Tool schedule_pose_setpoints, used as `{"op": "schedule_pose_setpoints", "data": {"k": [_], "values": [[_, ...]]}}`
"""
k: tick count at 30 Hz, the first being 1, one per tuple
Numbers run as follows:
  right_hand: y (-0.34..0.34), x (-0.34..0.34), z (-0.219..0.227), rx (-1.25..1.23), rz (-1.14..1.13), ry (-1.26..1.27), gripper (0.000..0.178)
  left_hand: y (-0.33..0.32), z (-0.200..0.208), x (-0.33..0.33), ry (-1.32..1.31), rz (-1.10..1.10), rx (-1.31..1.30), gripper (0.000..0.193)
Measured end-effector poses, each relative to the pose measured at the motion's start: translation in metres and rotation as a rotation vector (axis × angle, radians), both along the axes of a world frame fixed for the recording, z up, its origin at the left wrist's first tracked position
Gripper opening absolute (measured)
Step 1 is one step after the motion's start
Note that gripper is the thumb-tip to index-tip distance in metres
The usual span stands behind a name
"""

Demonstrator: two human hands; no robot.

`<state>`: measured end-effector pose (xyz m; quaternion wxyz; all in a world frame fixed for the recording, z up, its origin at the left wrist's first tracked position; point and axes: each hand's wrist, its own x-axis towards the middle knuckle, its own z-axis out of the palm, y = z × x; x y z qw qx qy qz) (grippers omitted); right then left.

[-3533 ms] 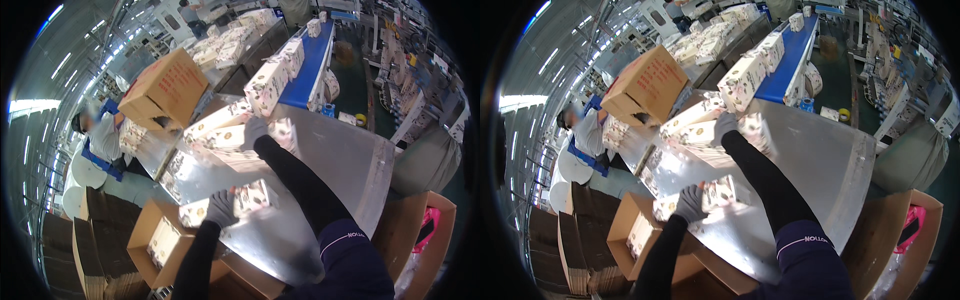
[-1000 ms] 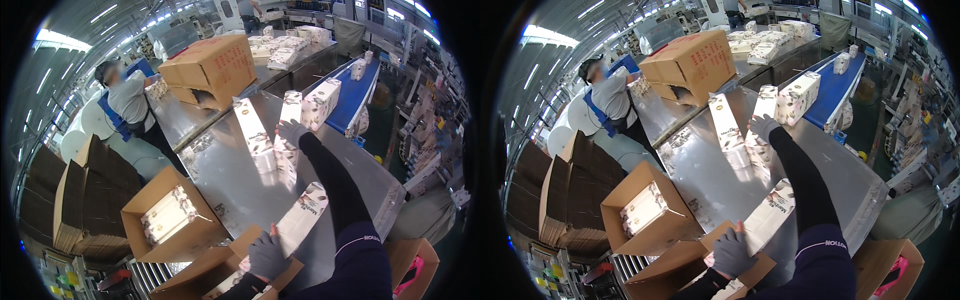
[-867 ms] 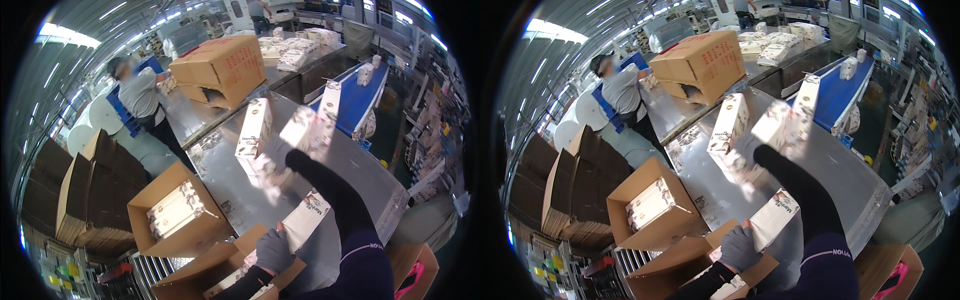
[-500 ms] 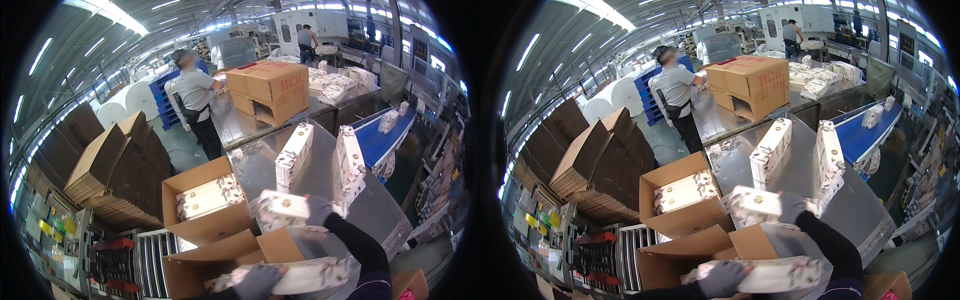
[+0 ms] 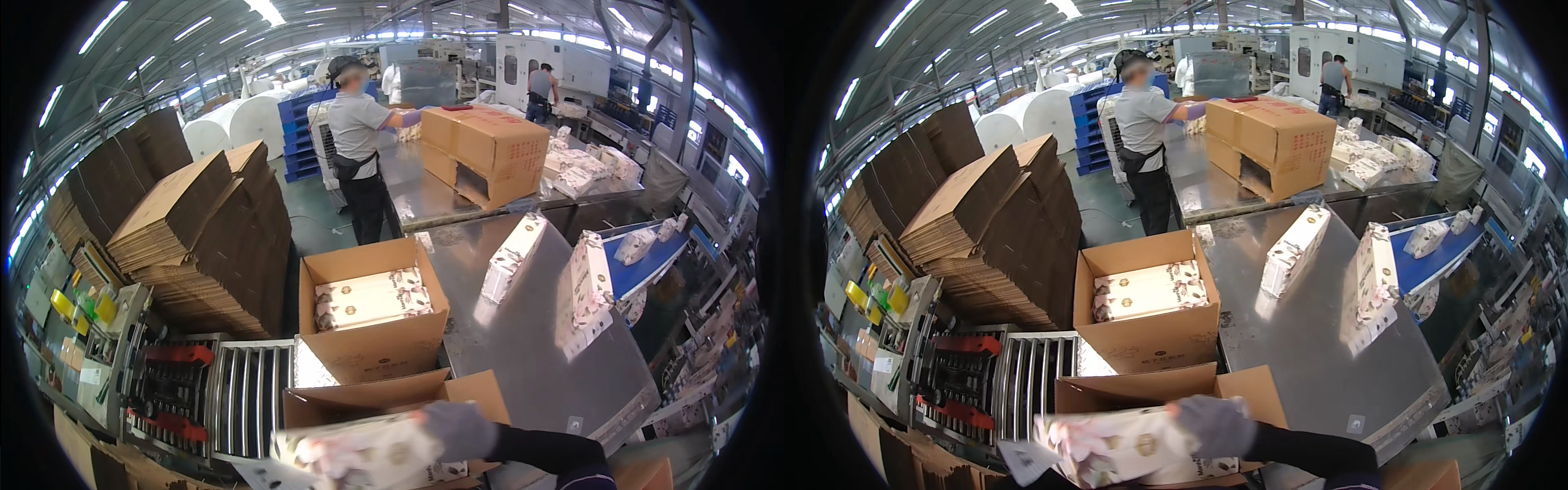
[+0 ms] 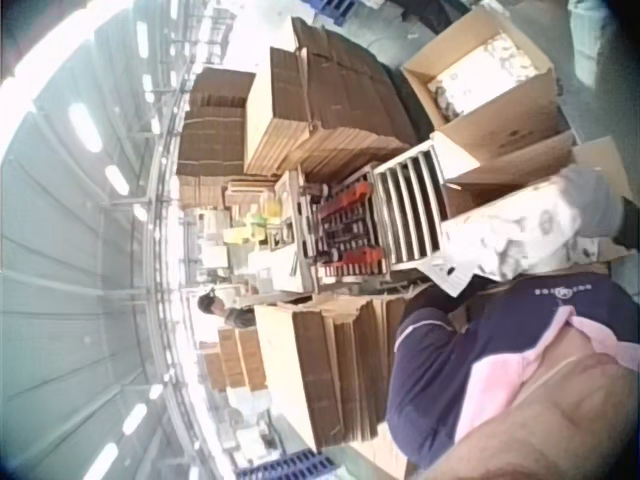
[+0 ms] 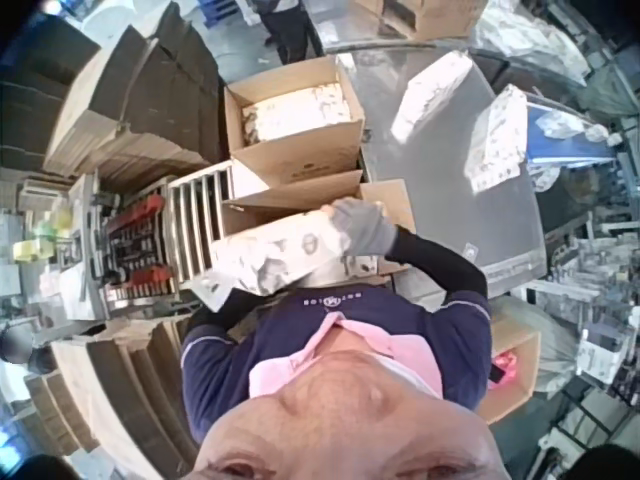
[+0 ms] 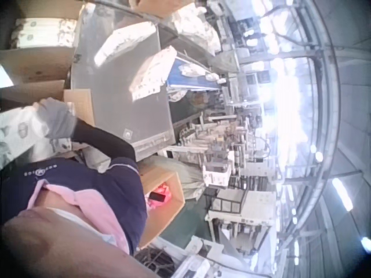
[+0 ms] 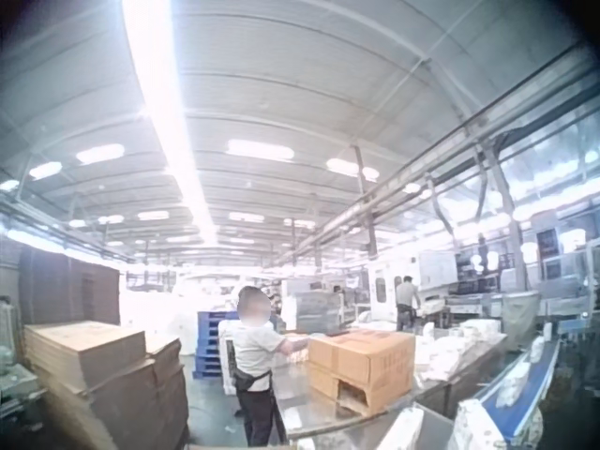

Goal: The person packs wrapped tissue boxes into cardboard shipping containers, places the filled containers onto a conveyor belt for sealing, and retrieves fresh cardboard sheets to assemble new boxes.

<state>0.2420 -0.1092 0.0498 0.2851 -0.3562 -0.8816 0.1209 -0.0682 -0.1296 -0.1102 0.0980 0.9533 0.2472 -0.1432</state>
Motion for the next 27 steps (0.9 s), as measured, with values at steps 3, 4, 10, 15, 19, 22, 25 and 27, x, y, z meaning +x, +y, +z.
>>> {"op": "schedule_pose_setpoints", "data": {"k": [3, 4, 10, 15, 19, 22, 25, 27], "values": [[0.064, -0.044, -0.125, -0.051, -0.103, -0.513, 0.065, 0.006, -0.003, 0.010, 0.072, -0.016, -0.097, 0.058], [0.086, -0.047, -0.197, -0.213, -0.143, -0.612, 0.065, 0.002, -0.002, 0.009, 0.106, -0.023, -0.141, 0.057], [0.072, -0.081, -0.254, -0.275, -0.181, -0.876, 0.074, -0.013, -0.008, 0.010, 0.121, 0.033, -0.103, 0.061], [0.066, -0.114, -0.230, -0.016, 0.311, -0.117, 0.102, -0.009, -0.031, 0.015, 0.038, 0.048, -0.162, 0.058], [0.087, -0.173, -0.266, -0.126, 0.261, -0.566, 0.084, -0.005, -0.018, 0.035, 0.367, 0.061, -0.110, 0.088], [0.099, -0.188, -0.301, -0.343, 0.277, -0.714, 0.065, 0.006, -0.016, 0.012, 0.094, -0.149, 0.089, 0.060], [0.080, -0.202, -0.308, -0.487, 0.395, -0.694, 0.048, 0.008, 0.010, 0.010, 0.221, -0.102, -0.026, 0.054], [0.067, -0.186, -0.286, -0.522, 0.540, -0.665, 0.038, -0.002, 0.014, 0.010, 0.122, -0.069, -0.036, 0.080]]}}
